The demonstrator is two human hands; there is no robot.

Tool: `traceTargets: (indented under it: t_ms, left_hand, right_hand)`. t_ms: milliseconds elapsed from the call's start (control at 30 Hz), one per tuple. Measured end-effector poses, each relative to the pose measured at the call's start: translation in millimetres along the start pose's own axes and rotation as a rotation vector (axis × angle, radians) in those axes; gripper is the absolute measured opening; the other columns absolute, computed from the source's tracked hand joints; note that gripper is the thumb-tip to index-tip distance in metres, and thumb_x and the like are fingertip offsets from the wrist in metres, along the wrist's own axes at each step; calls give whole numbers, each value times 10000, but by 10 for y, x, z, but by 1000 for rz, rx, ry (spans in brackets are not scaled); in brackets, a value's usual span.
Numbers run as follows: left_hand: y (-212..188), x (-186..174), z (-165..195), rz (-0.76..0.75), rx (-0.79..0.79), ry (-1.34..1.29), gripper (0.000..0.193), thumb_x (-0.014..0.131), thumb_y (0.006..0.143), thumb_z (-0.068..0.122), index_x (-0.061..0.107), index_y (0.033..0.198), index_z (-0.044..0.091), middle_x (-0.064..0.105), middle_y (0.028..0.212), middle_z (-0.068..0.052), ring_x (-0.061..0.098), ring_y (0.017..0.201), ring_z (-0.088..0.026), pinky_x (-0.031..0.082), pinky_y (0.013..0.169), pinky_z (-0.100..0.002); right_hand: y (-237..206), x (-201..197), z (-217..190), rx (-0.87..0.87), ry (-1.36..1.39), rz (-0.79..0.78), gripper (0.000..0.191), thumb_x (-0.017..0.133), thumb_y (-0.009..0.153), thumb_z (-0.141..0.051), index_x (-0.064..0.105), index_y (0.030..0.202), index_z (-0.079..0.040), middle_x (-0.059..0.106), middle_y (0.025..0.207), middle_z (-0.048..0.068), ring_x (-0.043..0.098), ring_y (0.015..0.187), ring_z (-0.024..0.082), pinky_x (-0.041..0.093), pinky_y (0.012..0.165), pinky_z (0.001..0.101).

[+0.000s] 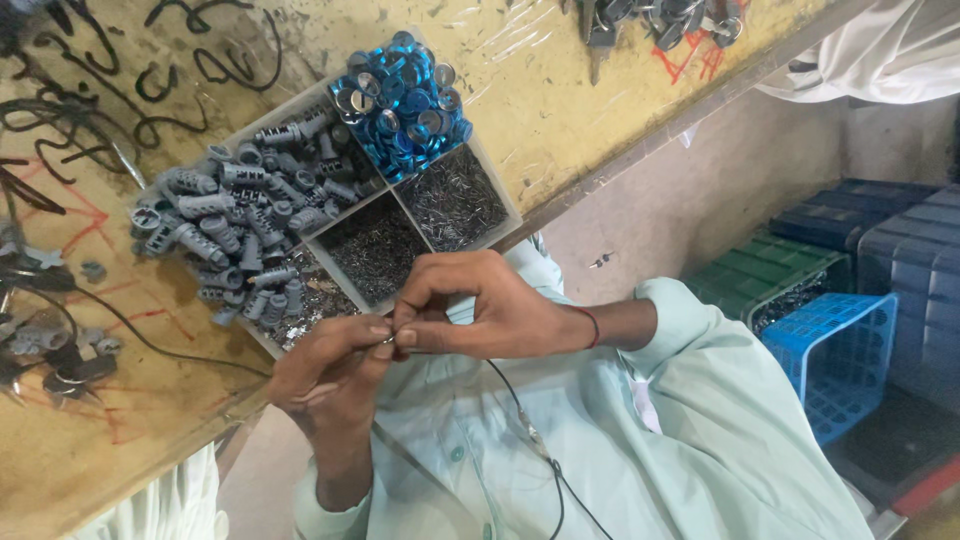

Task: The person sits at a workshop bench and assembles small hardware parts by hand, picking grey plastic anchors and blue metal caps from a compartment tray, pressing screws into the anchors, and placing finished assemblies on the table.

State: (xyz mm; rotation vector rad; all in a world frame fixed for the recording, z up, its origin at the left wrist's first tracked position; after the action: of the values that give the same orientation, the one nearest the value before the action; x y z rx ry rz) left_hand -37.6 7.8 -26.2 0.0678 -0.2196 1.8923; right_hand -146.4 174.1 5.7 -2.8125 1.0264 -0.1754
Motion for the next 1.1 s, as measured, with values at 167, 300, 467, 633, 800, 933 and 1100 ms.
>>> traceTargets:
  t_ms: [167,300,467,633,800,933,1100]
  left_hand:
    - [8,17,41,31,23,56,150,753,896,-92,719,1026,-24,734,1043,-140,727,974,-204,602,890,-305]
    - [1,20,98,17,53,102,156,743,899,-95,717,1037,-28,731,1040,-145,722,924,-201,590,843,-288]
    - [47,-59,44,-92,-151,-147,121,748,893,28,702,961,-60,708,904,-144,681,729,-180,569,656,-283]
    - [118,-115,18,-265,-182,-177,171,761,867,62,685,908,-85,694,868,-143,656,697,-161,538,619,-274]
    - [54,-82,37,-203,-304,-194,131,718,848,29,666,891,-84,664,816,-127,633,673,-152,508,611,-256]
    - [19,-59,70,-134,-421,-271,122,699,834,21,649,857,-88,662,818,-142,623,664,-165,494,609,-258]
    - [74,-21,100,-159,-420,-359,144,704,814,22,621,877,-78,673,830,-147,630,666,-163,511,592,-260]
  right_hand:
    - [-54,43,91,-101,-45,69,147,789,976,-118,709,1079,-50,701,1057,50,701,938,156,558,786,282]
    - [-48,76,48,-317,-245,85,185,802,972,-95,698,1121,-56,683,1105,69,716,975,203,594,832,299]
    - [-6,14,-87,-560,-441,-156,348,740,958,-43,654,1295,-29,673,1215,119,691,1060,283,572,889,383]
    - [-1,-56,-113,-547,-378,-292,397,706,990,-21,625,1374,-85,675,1262,88,678,1114,269,554,897,374]
    - [7,-35,-89,-524,-332,-239,378,738,1022,-29,635,1379,-96,678,1230,50,680,1106,246,560,887,352]
    - [3,-38,-98,-561,-392,-241,362,700,1001,-16,656,1352,-93,687,1248,74,678,1094,265,559,878,360]
    - [29,-26,-75,-490,-371,-246,321,751,1010,-76,675,1322,-67,675,1142,53,674,1020,252,551,877,389]
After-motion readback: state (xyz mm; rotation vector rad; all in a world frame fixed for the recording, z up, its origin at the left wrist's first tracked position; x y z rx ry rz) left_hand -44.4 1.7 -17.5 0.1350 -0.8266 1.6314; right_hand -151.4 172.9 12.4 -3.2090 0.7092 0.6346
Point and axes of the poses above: each hand's wrist, its own y-axis towards the middle knuckle, its own x-axis out of the palm, z = x × y, the point moved 4 cm from there along y, towards the middle knuckle
